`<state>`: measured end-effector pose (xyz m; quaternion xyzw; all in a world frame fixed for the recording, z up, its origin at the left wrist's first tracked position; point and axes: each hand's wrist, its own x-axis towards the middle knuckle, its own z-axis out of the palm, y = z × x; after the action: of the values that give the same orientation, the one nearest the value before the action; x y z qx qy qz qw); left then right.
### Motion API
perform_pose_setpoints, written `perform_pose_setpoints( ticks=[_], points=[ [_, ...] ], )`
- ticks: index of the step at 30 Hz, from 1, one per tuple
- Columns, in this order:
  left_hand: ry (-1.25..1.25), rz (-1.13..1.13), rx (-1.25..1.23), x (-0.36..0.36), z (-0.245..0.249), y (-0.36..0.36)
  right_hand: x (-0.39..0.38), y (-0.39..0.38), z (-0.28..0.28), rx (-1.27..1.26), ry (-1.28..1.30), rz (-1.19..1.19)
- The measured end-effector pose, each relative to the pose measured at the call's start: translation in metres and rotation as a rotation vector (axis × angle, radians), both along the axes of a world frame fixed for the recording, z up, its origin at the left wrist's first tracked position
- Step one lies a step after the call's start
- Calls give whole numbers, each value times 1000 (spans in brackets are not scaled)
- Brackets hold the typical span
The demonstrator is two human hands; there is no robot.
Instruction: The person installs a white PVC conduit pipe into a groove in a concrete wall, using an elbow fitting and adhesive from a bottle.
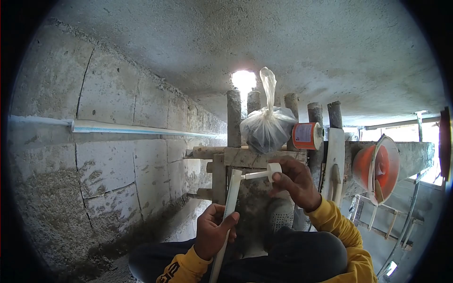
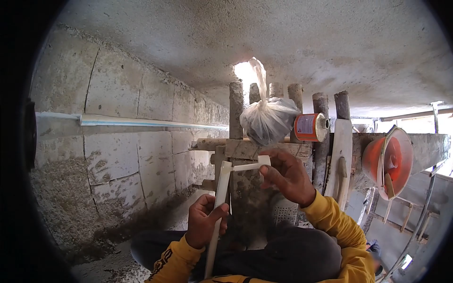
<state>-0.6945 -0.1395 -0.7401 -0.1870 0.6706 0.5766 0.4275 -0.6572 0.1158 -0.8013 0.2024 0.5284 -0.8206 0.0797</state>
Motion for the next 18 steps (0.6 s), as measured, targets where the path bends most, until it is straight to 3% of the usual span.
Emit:
perform_pose_setpoints(
  ticks=[3,18],
  points=[
    [10,1,-3,0,0,0,2,8,-3,108,29,-33],
    [-87,2,91,-7,-3,-6,0,2,2,55,151,-55]
  ],
)
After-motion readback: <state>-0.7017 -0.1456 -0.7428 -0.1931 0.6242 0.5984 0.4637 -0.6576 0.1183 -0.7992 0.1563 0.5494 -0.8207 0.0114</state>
